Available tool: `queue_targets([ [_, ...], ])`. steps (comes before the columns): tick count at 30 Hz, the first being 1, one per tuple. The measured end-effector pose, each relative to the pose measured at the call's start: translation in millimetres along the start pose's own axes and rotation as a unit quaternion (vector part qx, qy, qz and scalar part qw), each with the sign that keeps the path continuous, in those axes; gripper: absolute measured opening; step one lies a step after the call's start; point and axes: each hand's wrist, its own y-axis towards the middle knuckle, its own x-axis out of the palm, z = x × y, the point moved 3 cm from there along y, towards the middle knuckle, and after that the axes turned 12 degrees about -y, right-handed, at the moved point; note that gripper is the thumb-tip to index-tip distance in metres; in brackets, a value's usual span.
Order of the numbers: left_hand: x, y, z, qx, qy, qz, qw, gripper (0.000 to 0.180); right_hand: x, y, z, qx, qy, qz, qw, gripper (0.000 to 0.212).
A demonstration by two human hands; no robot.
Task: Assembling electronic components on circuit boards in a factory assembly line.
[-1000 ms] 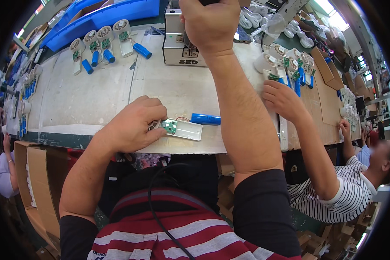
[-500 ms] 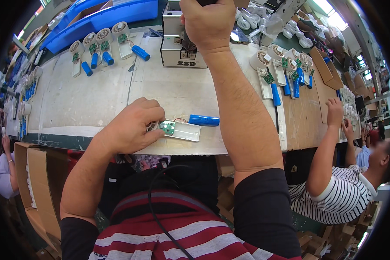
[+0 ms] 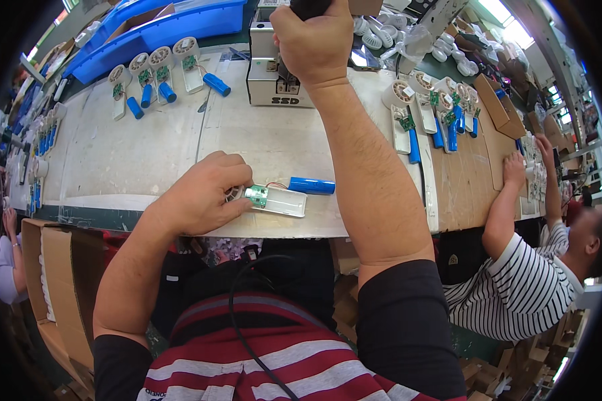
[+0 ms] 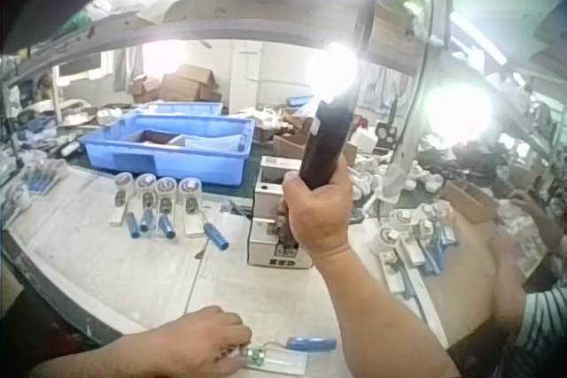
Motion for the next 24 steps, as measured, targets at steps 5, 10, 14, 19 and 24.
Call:
queue_targets([
  [5, 2, -1, -3, -0.005, 0.003, -0.007, 1.000, 0.022, -5, -11, -12, 0.003, 0.010, -0.030, 0.999, 0.036],
  [10, 1, -1, -3, 0.003, 0.004, 0.000, 1.000, 0.023, -27, -52, -36, 0.034, 0.093, -0.004, 0.995, 0.031],
  [14, 0, -1, -4, -0.010, 0.003, -0.010, 1.000, 0.023, -36, -108, -48, -0.014, 0.088, -0.072, 0.993, 0.051],
  [19, 1, -2, -3, -0.002, -0.002, -0.002, 1.000, 0.023, -36, -138, -57, 0.030, 0.111, -0.088, 0.990, 0.055],
  [24, 2, -2, -3, -0.011, -0.004, -0.004, 1.000, 0.023, -32, -144, -55, 0.037, 0.119, -0.095, 0.988, 0.056],
])
